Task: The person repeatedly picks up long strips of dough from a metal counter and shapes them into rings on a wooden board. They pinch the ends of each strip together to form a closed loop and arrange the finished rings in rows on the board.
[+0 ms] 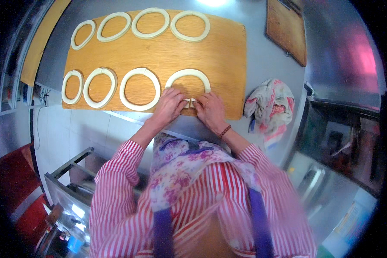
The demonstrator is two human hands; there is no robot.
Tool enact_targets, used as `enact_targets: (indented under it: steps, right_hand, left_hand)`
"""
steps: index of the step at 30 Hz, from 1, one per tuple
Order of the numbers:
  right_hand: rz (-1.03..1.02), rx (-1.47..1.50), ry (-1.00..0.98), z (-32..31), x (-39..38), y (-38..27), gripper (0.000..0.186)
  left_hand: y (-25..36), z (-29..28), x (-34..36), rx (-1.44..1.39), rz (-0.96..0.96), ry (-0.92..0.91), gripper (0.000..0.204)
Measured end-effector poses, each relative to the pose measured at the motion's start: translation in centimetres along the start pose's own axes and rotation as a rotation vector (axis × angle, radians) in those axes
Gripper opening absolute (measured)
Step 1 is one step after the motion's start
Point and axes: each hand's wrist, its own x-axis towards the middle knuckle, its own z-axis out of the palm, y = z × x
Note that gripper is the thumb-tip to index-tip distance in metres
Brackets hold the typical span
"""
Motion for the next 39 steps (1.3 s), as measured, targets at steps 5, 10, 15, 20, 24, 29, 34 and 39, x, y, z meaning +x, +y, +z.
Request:
enact_targets:
  steps: [5,10,15,20,24,29,34,39]
  right_hand:
    - [0.008,0.031,0.066,0.7,0.0,-0.2,0.011]
    - [0.010,0.012,0.044,0.9,0.1,-0.4,0.011]
    - [-0.003,0.002,0.020,0.9,0.1,-0.6,0.012]
    - [-0.043,0.024,0.043,1.1,0.0,-0.2,0.015]
    - [-0.054,0.015,-0.060,-0.4,0.5,-0.3,0.016]
    - [-0.126,-0.006,-0.048,0.5,0.9,-0.4,0.013]
    - [-0.229,0.034,0.027,1.3,1.1,0.3,0.013]
    - [-0.254,0.040,0.080,-1.5,-0.3,-0.3,0.021]
  left_hand:
    - [0.0,0.4,0.0,0.008,0.028,0.038,0.015]
    - [-0.2,1.1,-0.3,0.027,0.030,0.077,0.015]
    - [-0.2,1.6,-0.2,0.002,0.093,0.182,0.013]
    - [-0.2,1.7,-0.4,-0.020,0.081,0.153,0.015]
    - [0.0,-0.1,-0.7,-0.037,0.057,0.029,0.028]
    - [-0.2,-0.7,-1.3,-0.064,0.007,-0.036,0.041]
    - [-0.4,-0.2,-1.4,-0.119,-0.059,-0.046,0.036]
    - [0.0,-0.4,-2.2,-0.016,0.098,0.027,0.031]
